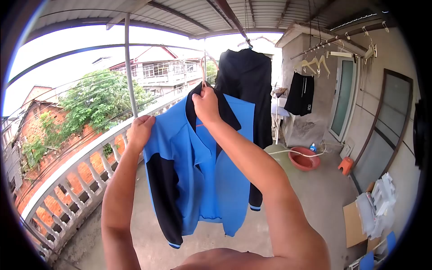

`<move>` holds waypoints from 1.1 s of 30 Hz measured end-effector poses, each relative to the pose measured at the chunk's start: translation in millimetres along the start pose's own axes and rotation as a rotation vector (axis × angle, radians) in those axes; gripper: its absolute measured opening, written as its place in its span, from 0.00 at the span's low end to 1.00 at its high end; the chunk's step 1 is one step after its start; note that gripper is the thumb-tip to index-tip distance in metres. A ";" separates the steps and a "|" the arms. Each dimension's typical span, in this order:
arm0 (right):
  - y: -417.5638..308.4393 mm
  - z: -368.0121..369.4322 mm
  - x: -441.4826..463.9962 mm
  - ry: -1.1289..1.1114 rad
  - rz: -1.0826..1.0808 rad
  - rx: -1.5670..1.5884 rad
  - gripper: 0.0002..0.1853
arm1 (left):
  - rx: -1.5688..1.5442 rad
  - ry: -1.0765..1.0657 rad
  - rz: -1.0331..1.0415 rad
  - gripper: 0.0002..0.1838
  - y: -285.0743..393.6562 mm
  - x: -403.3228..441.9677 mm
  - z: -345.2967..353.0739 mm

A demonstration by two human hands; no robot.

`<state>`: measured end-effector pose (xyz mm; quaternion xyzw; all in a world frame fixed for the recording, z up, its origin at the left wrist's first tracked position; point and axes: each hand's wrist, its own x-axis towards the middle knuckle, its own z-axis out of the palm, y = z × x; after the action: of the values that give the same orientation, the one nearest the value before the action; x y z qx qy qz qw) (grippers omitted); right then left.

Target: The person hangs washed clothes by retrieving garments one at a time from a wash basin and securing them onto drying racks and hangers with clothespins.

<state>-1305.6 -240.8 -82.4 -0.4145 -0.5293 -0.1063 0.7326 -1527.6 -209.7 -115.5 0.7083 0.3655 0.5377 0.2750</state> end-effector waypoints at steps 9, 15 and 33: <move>47.9 20.1 190.4 0.047 -0.088 -0.243 0.12 | -0.271 0.080 0.338 0.23 3.0 158.2 60.8; 110.8 66.3 306.6 0.225 -0.127 -0.420 0.08 | -0.278 -0.005 0.317 0.27 -40.3 258.6 109.6; 162.7 39.6 452.0 0.492 -0.052 -0.558 0.16 | -0.302 -0.100 0.521 0.24 -20.0 455.1 246.8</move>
<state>-1047.6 18.8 231.3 -0.5467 -0.2984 -0.3617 0.6937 -1224.1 173.1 57.3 0.7549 0.0734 0.6029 0.2476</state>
